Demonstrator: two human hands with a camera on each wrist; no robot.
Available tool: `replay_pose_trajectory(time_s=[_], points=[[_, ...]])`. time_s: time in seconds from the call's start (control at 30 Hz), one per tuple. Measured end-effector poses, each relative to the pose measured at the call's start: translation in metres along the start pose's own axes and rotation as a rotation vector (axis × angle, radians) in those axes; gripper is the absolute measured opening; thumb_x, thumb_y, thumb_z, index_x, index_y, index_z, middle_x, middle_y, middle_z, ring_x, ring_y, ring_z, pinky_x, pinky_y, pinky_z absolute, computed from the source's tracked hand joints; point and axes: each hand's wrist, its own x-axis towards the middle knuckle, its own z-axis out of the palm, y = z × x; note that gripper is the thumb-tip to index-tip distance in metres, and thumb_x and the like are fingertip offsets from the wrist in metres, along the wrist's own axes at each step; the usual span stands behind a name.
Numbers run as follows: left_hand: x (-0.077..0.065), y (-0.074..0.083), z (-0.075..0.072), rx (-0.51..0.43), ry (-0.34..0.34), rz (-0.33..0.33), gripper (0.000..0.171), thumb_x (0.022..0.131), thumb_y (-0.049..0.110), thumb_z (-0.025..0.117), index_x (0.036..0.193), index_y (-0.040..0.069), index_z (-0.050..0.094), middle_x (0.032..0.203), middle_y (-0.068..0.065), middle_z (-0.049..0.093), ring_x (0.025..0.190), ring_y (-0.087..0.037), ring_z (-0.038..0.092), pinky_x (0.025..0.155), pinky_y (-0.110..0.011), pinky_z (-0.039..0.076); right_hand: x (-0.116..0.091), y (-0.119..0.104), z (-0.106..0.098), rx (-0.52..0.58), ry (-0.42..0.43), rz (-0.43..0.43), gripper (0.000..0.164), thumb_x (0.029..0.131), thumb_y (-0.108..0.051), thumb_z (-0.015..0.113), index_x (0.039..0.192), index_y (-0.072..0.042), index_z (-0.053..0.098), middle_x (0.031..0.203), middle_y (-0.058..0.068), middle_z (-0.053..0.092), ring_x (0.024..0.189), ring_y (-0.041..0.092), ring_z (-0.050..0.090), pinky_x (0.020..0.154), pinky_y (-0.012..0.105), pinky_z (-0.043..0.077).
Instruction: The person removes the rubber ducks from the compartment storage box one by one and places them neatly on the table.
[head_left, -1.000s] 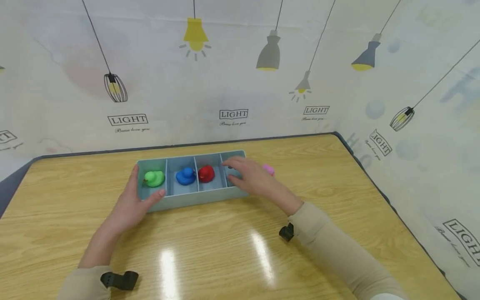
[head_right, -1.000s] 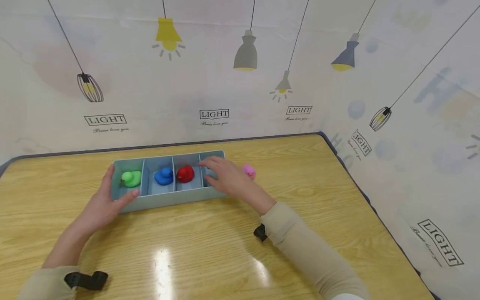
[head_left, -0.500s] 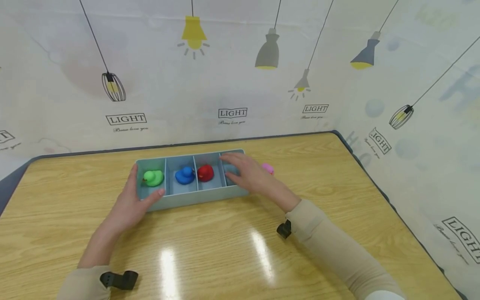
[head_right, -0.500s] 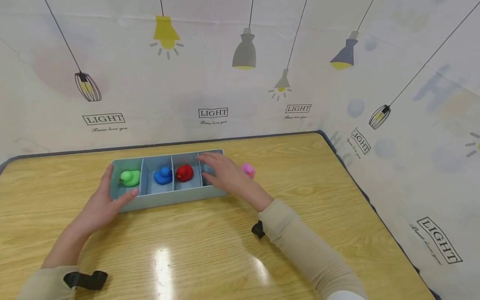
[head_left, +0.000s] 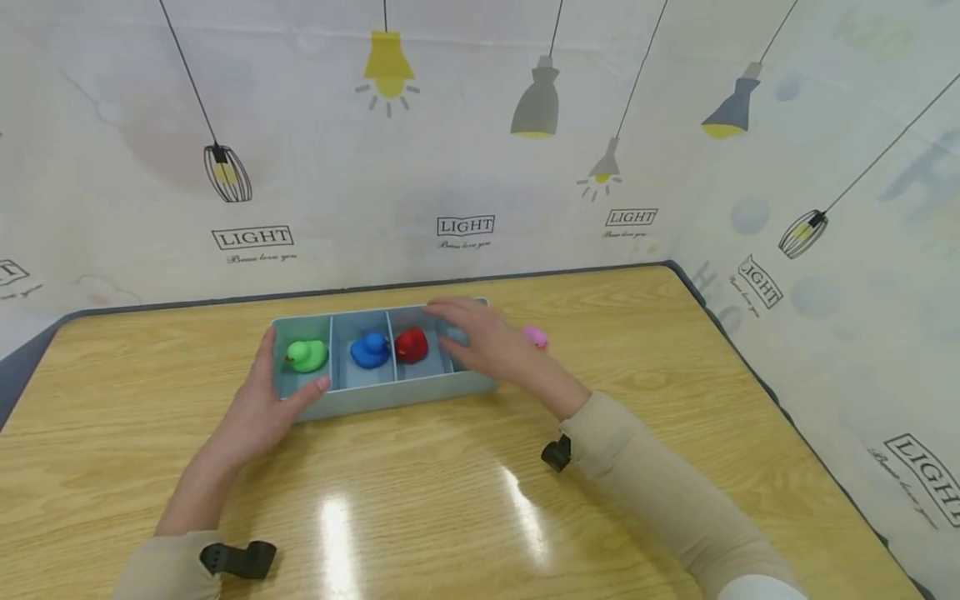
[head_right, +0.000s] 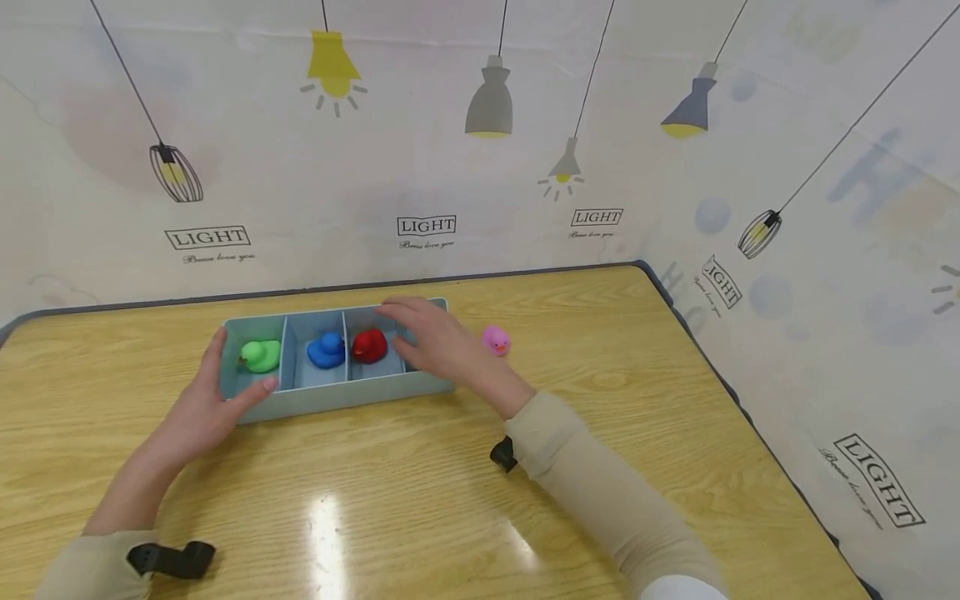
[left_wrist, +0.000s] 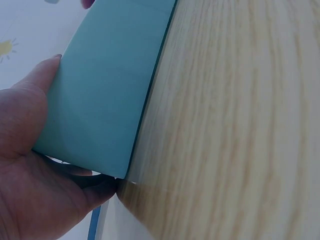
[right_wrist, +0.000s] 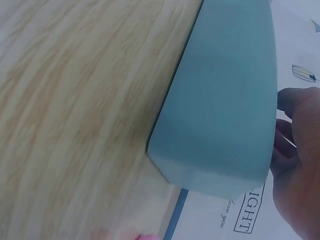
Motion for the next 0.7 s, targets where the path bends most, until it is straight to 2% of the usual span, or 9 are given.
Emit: replay_pose_trajectory(time_s=[0.13,0.43,0.6,0.7], points=[[-0.001,0.0,0.0,-0.005,0.001,-0.002,0.111,0.1,0.052,0.062,0.161,0.008,-0.021,0.166,-0.031,-0.009,0.15,-0.056,0.0,0.116,-0.073,0.011,0.009,-0.007,0.003,0.004,-0.068,0.029,0.049,0.099,-0.012,0.069,0.146,-0.005,0.056,0.15,0.012,0.053,0.139,0.027,0.048,0.116,0.038,0.038],[0.0,0.0,0.002,0.004,-0.012,-0.031,0.111,0.101,0.051,0.062,0.16,0.009,-0.022,0.166,-0.031,-0.01,0.149,-0.056,0.0,0.116,-0.073,0.011,0.028,-0.015,0.016,-0.015,-0.239,0.008,0.047,0.1,-0.017,0.069,0.143,-0.003,0.058,0.148,0.013,0.056,0.138,0.026,0.05,0.117,0.037,0.038],[0.0,0.0,0.002,0.009,-0.01,-0.024,0.111,0.101,0.051,0.062,0.16,0.009,-0.022,0.166,-0.03,-0.01,0.149,-0.056,0.001,0.116,-0.072,0.012,0.033,-0.015,0.021,-0.029,-0.273,0.03,0.047,0.099,-0.017,0.072,0.142,-0.004,0.059,0.146,0.012,0.058,0.135,0.025,0.053,0.114,0.036,0.041],[0.0,0.0,0.002,0.004,-0.004,-0.021,0.111,0.1,0.051,0.062,0.161,0.01,-0.022,0.166,-0.03,-0.009,0.15,-0.056,0.001,0.116,-0.073,0.012,0.036,-0.015,0.022,-0.038,-0.295,0.041,0.047,0.098,-0.016,0.072,0.142,-0.004,0.059,0.141,0.011,0.061,0.127,0.024,0.057,0.109,0.036,0.046]])
